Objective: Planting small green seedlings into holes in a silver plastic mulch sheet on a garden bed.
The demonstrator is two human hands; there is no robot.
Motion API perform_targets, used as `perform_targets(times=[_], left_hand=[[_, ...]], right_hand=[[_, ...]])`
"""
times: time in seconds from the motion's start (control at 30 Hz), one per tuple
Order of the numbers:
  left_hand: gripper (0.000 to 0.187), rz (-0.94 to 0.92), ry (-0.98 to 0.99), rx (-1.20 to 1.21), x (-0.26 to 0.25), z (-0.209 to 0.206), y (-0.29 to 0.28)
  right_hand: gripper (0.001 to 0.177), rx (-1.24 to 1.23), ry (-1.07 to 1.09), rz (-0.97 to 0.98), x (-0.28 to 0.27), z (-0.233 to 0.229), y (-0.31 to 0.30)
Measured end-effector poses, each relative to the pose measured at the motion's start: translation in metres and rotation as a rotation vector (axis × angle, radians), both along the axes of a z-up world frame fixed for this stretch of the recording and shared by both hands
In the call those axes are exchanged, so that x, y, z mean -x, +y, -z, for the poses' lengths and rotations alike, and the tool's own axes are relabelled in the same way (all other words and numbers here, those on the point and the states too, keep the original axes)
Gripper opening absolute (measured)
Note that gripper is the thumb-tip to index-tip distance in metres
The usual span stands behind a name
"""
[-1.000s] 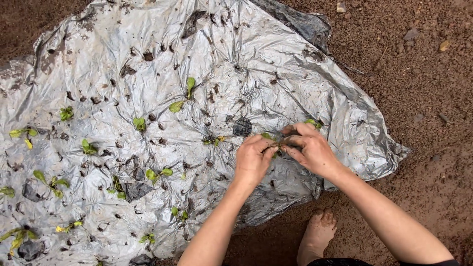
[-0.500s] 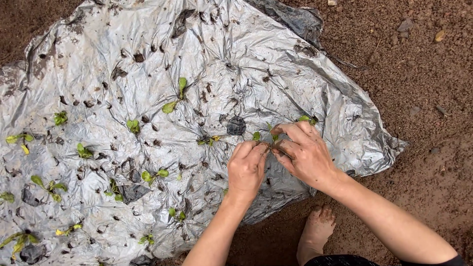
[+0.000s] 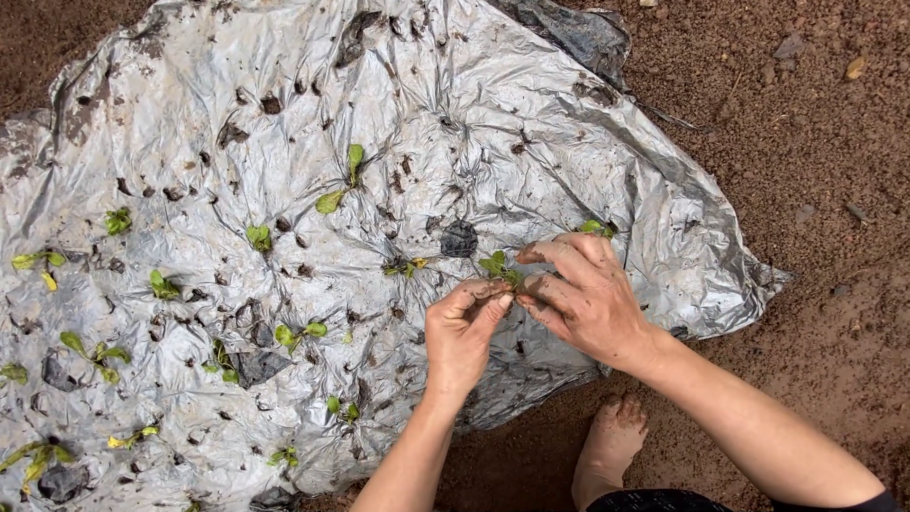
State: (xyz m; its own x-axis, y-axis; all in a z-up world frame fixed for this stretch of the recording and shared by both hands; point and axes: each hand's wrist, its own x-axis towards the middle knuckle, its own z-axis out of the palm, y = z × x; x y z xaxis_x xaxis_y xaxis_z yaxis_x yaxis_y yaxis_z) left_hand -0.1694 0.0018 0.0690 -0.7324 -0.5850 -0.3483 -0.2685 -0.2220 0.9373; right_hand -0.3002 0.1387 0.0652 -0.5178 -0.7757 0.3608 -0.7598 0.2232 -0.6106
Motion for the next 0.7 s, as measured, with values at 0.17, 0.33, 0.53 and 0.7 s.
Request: perform_targets(times=[0.17, 0.33, 0.53, 0.7], left_hand=[[0.014, -0.028, 0.011, -0.085, -0.007, 0.009, -0.005], [0.015, -0.072, 0.059, -0.227, -0.009, 0.012, -0.006], [0.015, -0.098, 0.052, -0.282, -0.012, 0.022, -0.006], [0.015, -0.125, 0.061, -0.332, -0.006, 0.019, -0.005]], right_hand=[[0.014, 0.014, -0.181, -0.029, 0.000, -0.001, -0.001], [0.016, 0.034, -0.380, -0.099, 0.003, -0.008, -0.004], [0.008, 0.097, -0.382, -0.070, 0.006, -0.002, -0.005], [0.005, 0.123, -0.327, -0.064, 0.007, 0.003, -0.009]])
